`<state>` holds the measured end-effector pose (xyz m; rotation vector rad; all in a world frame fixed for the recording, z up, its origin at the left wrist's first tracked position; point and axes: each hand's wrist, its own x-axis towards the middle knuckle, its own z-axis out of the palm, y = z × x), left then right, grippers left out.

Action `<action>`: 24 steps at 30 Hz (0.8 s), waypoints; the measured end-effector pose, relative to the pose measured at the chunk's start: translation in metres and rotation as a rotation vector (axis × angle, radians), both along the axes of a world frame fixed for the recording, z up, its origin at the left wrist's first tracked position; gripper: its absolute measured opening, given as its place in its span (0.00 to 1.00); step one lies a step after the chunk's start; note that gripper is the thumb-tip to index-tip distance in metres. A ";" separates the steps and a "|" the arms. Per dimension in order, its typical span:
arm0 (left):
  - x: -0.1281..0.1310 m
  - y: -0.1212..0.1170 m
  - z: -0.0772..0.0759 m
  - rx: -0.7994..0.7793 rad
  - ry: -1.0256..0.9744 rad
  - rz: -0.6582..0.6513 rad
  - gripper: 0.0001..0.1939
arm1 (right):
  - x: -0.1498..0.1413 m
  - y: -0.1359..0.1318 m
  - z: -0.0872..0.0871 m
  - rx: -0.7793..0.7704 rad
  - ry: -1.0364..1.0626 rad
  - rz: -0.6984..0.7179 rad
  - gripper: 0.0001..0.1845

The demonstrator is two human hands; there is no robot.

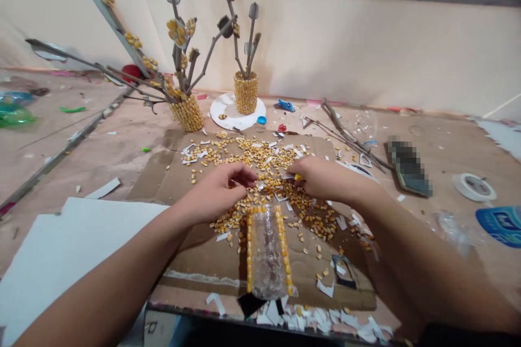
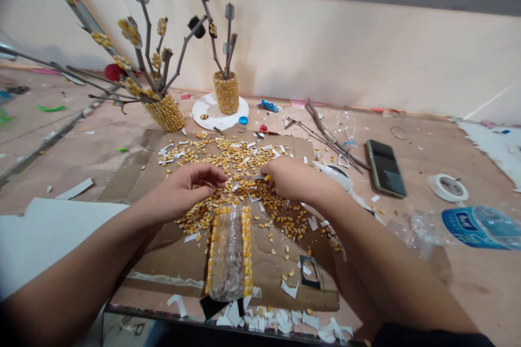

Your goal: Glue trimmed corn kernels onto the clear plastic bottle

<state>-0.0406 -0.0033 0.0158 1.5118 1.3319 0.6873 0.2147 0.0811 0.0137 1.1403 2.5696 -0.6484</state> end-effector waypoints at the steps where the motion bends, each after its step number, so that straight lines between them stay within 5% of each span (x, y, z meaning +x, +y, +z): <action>1: 0.000 0.000 0.000 0.005 -0.001 0.006 0.13 | 0.001 0.000 0.000 -0.001 0.002 0.003 0.09; 7: 0.004 -0.001 0.001 -0.016 -0.003 0.035 0.12 | 0.008 0.002 0.008 -0.068 0.077 -0.052 0.04; 12: 0.013 -0.007 0.008 0.126 -0.010 0.018 0.07 | -0.001 -0.008 0.016 -0.187 0.609 -0.015 0.02; 17: 0.024 -0.018 0.012 0.282 -0.054 0.043 0.05 | -0.021 -0.030 0.006 -0.263 1.018 -0.108 0.05; 24: 0.027 -0.023 0.007 0.365 -0.099 0.214 0.06 | -0.032 -0.045 0.010 -0.165 1.073 -0.213 0.10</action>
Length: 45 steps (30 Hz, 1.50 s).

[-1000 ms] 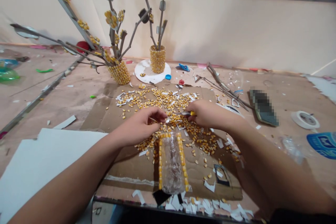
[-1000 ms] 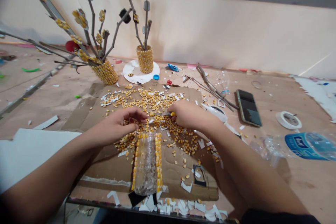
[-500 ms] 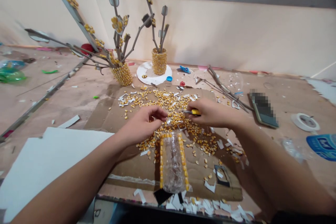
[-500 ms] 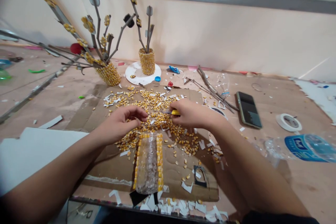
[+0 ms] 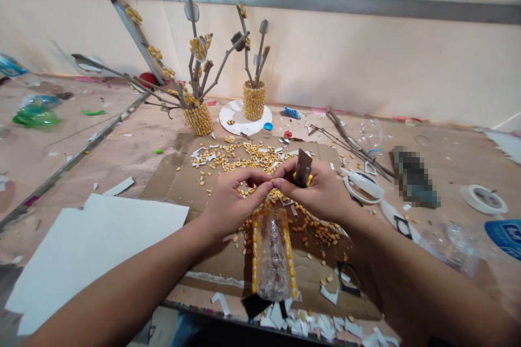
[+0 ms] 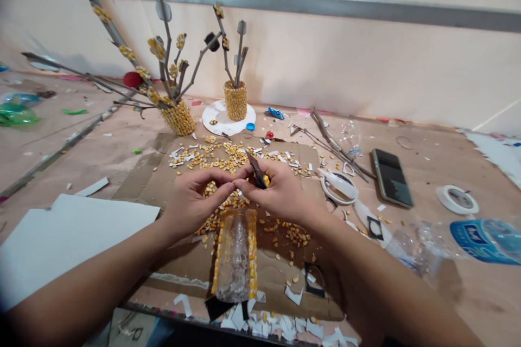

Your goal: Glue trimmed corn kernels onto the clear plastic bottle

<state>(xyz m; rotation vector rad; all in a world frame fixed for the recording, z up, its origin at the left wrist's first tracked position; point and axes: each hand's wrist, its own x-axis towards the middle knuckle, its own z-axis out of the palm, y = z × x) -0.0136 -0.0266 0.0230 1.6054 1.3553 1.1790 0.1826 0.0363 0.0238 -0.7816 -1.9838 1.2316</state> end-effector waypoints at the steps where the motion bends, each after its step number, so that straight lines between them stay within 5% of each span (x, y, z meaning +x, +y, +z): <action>1: -0.001 0.001 -0.001 -0.012 -0.026 0.007 0.06 | 0.001 0.000 0.000 0.042 -0.026 -0.022 0.12; 7: -0.003 0.005 0.000 -0.120 -0.300 -0.008 0.08 | 0.009 0.008 -0.011 0.584 -0.205 -0.152 0.33; 13: -0.002 0.003 0.001 -0.166 -0.384 -0.085 0.07 | 0.008 0.003 -0.009 0.750 -0.370 -0.076 0.36; 32: 0.000 -0.002 0.004 -0.164 -0.396 -0.122 0.12 | 0.006 -0.005 -0.003 0.778 -0.440 -0.054 0.37; 45: -0.006 -0.004 -0.002 0.025 -0.447 -0.245 0.07 | 0.004 0.001 -0.015 0.643 -0.337 -0.140 0.40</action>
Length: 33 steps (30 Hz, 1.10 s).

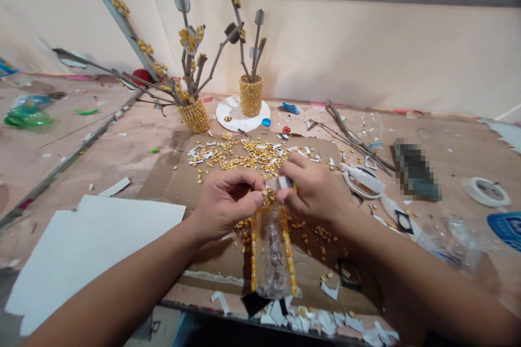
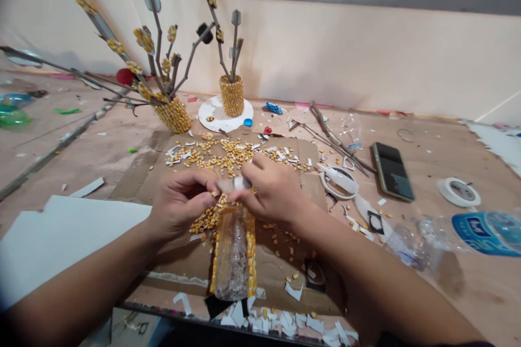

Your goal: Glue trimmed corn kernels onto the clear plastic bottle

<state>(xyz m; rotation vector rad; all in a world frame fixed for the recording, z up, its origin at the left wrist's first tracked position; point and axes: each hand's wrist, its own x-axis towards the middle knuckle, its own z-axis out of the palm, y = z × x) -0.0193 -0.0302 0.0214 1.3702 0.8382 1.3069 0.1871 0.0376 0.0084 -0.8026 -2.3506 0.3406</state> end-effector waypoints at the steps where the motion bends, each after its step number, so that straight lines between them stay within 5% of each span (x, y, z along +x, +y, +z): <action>1: -0.001 0.000 0.000 -0.001 -0.007 -0.001 0.07 | 0.001 0.004 -0.001 -0.026 0.025 -0.050 0.38; 4: -0.002 0.001 -0.001 -0.047 -0.003 0.005 0.08 | 0.005 0.013 -0.001 -0.030 0.111 -0.129 0.36; 8: -0.003 0.004 -0.003 -0.151 0.045 0.037 0.11 | 0.005 0.006 0.009 -0.009 0.131 -0.021 0.33; 14: 0.000 0.007 0.000 -0.276 0.082 0.004 0.16 | 0.003 -0.006 0.023 -0.126 0.239 0.236 0.04; 18: 0.004 0.008 0.003 -0.356 0.052 -0.062 0.21 | 0.006 -0.003 0.024 -0.055 0.241 0.421 0.10; 23: 0.000 0.009 0.007 -0.360 0.105 -0.105 0.18 | 0.011 0.000 0.027 0.046 0.141 0.387 0.12; 26: -0.012 0.011 0.012 -0.240 0.365 -0.180 0.14 | 0.014 0.004 0.030 -0.124 0.098 0.350 0.08; 29: -0.021 0.012 0.017 -0.187 0.694 -0.309 0.20 | 0.016 0.007 0.032 -0.368 -0.073 0.332 0.04; 33: -0.021 0.012 0.015 -0.201 0.868 -0.334 0.23 | 0.013 0.005 0.033 -0.529 -0.262 0.349 0.07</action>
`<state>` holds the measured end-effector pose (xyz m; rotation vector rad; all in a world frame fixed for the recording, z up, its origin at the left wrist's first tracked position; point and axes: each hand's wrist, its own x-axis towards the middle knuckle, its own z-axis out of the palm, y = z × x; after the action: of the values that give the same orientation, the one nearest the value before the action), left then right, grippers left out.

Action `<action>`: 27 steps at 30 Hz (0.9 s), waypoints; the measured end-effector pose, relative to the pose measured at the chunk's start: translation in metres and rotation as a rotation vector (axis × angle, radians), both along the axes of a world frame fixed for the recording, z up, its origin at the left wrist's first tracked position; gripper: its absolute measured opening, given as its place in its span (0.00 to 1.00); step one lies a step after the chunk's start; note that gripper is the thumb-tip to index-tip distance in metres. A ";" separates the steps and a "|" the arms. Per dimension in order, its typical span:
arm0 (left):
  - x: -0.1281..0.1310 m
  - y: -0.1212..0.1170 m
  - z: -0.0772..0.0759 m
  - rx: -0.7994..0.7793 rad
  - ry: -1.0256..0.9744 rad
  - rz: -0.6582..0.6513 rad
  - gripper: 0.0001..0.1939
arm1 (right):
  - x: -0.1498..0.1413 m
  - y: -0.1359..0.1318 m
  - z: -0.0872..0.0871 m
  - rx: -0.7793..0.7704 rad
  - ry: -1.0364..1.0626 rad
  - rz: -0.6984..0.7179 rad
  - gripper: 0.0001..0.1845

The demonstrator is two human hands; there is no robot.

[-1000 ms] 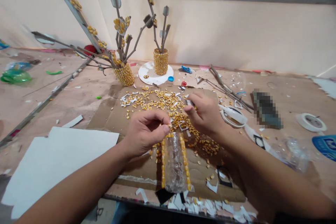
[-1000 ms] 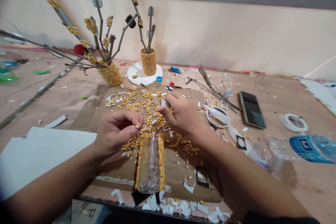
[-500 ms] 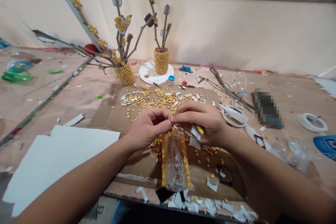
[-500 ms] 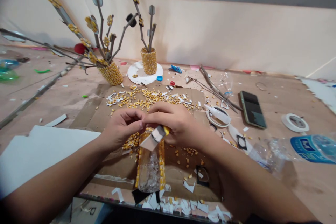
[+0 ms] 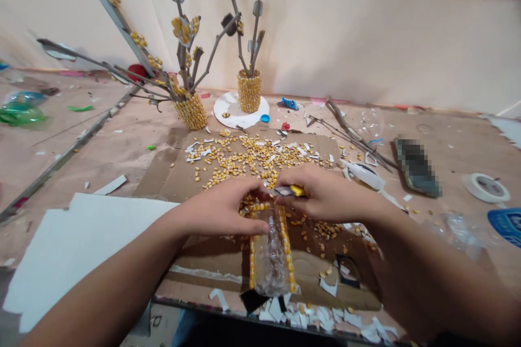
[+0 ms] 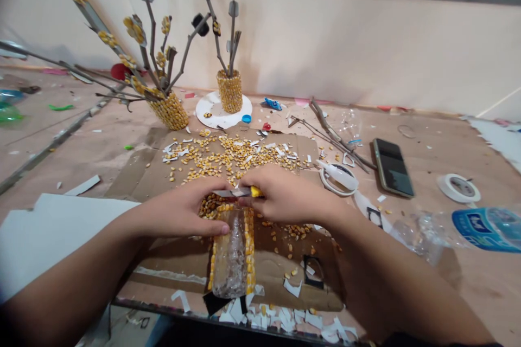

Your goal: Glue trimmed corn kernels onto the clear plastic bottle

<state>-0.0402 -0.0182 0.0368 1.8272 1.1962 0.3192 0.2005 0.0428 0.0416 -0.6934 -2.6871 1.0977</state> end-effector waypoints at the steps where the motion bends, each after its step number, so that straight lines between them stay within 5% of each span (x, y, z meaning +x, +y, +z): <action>1: 0.001 0.000 -0.002 -0.001 0.009 0.001 0.22 | -0.002 -0.001 0.000 -0.015 -0.031 0.005 0.06; 27: 0.003 0.004 -0.014 -0.097 -0.103 -0.005 0.21 | -0.012 -0.002 -0.012 -0.059 0.018 -0.023 0.06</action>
<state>-0.0368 -0.0145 0.0227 1.7099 1.1163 0.3428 0.1890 0.0408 0.0293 -0.7181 -2.6345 1.1768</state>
